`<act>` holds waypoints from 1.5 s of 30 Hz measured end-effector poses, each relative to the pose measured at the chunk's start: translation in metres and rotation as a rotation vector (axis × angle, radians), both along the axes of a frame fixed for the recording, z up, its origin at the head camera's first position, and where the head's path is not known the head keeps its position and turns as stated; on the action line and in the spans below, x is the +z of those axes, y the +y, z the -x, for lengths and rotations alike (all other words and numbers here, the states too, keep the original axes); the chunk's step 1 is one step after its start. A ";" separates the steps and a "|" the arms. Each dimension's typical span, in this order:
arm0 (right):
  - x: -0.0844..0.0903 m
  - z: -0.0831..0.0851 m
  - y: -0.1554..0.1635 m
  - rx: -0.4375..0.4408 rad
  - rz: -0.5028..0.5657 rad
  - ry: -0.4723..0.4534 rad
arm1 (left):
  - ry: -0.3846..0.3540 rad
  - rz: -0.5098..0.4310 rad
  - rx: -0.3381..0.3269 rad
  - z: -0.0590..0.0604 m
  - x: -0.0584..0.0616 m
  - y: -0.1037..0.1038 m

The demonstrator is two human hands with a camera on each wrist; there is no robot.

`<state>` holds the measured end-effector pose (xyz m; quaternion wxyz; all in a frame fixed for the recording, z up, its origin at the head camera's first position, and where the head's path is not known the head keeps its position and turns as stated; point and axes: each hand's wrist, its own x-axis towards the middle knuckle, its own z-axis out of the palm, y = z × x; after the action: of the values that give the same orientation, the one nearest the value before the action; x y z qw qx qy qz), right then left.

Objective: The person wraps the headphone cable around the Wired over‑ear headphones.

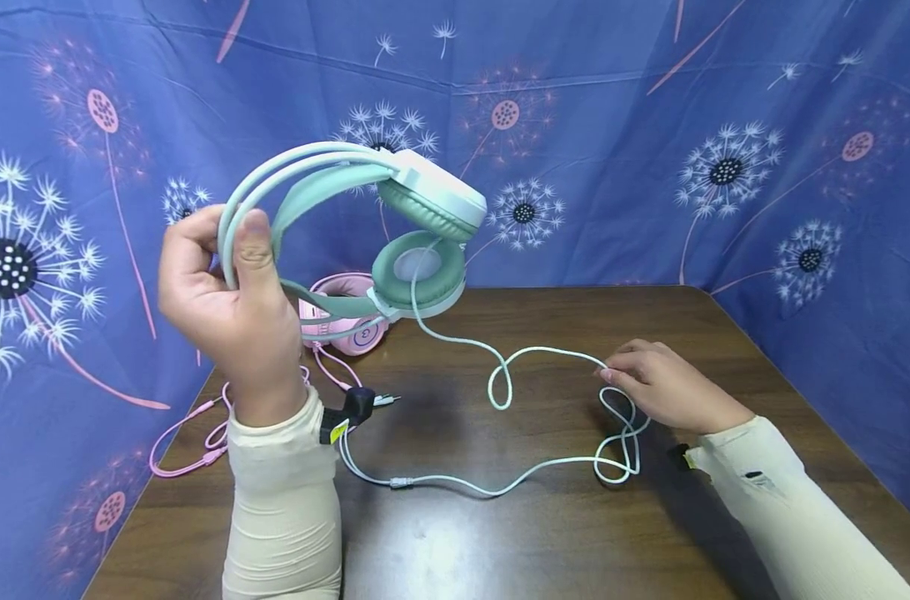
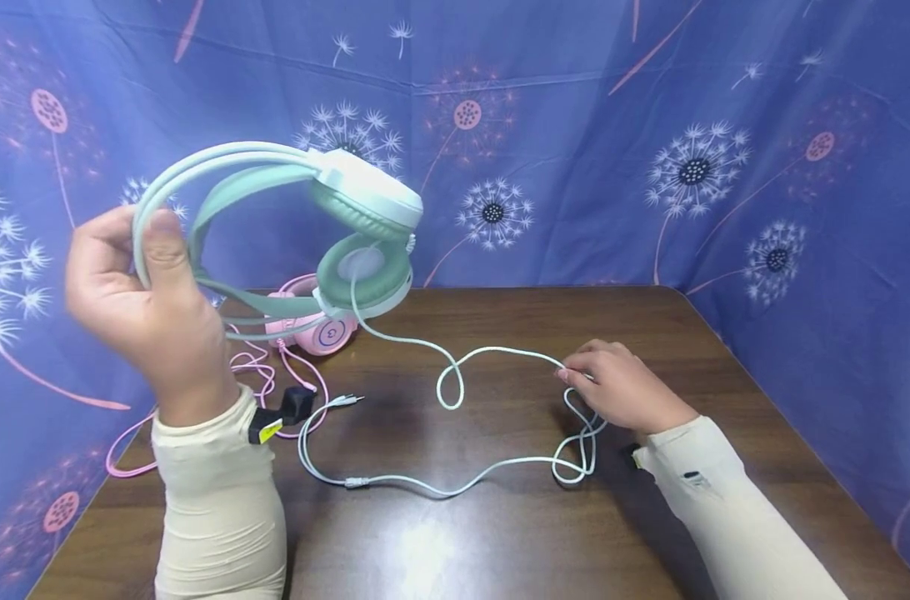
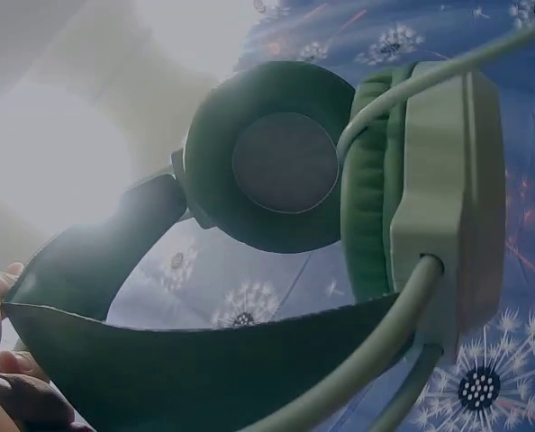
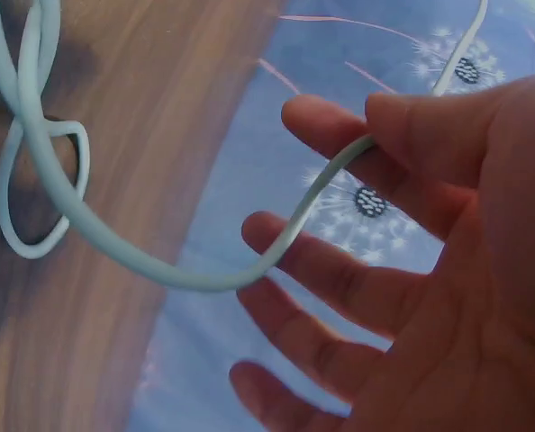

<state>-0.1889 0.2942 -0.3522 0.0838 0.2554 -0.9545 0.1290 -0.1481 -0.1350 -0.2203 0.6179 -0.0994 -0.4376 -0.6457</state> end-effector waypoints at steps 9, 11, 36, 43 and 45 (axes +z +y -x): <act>-0.021 0.047 0.011 -0.223 -0.157 -0.192 | 0.049 -0.071 -0.048 -0.004 0.002 -0.005; -0.026 0.054 0.011 -0.227 -0.169 -0.225 | 0.062 -0.081 -0.062 -0.006 0.003 -0.005; 0.009 -0.045 -0.192 0.375 0.821 -0.578 | 0.024 -0.023 -0.026 -0.004 -0.002 0.004; 0.041 -0.055 -0.164 0.293 0.707 0.094 | -0.061 0.069 0.000 0.002 -0.004 0.001; 0.052 -0.053 -0.155 0.318 0.662 0.270 | -0.095 0.108 0.011 0.007 -0.007 -0.002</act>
<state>-0.1364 0.1390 -0.2998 0.2657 0.3739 -0.7902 0.4064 -0.1554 -0.1373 -0.2273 0.5935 -0.0993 -0.5011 -0.6219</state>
